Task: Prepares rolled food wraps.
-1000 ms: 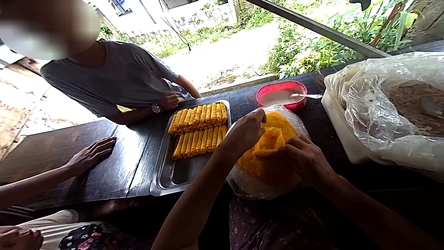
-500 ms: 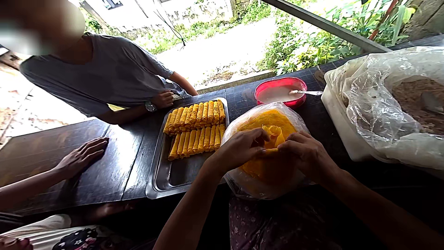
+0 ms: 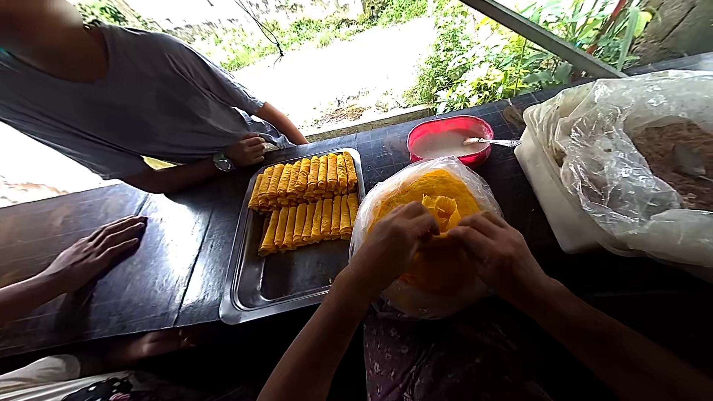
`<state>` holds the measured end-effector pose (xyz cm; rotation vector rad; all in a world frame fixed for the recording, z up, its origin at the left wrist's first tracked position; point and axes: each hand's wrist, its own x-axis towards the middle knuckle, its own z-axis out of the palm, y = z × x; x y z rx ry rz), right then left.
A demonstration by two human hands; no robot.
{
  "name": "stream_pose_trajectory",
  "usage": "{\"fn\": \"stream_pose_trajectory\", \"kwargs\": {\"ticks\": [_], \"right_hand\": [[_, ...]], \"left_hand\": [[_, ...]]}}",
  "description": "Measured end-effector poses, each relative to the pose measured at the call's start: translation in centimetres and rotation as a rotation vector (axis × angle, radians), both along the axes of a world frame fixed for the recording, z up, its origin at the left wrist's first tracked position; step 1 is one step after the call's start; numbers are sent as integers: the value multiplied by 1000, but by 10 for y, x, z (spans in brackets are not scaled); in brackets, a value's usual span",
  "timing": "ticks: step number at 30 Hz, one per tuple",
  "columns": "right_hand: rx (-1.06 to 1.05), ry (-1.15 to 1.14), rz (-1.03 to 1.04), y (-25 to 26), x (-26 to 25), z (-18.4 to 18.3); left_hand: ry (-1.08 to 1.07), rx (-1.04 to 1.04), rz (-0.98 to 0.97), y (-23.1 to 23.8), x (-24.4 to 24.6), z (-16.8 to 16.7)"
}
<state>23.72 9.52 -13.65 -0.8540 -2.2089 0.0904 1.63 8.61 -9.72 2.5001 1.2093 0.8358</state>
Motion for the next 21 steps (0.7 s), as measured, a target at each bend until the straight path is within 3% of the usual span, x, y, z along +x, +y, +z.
{"fn": "stream_pose_trajectory", "kwargs": {"ticks": [6, 9, 14, 21], "right_hand": [[80, -75, -70, -8, 3, -6], [59, -55, -61, -5, 2, -4], [34, -32, -43, -3, 1, -5], [7, -31, -36, -2, 3, -3]], "left_hand": [[220, 267, 80, -25, 7, -10], [208, 229, 74, -25, 3, -10], [11, 62, 145, -23, -3, -15], [50, -26, 130, -19, -1, -6]]}}
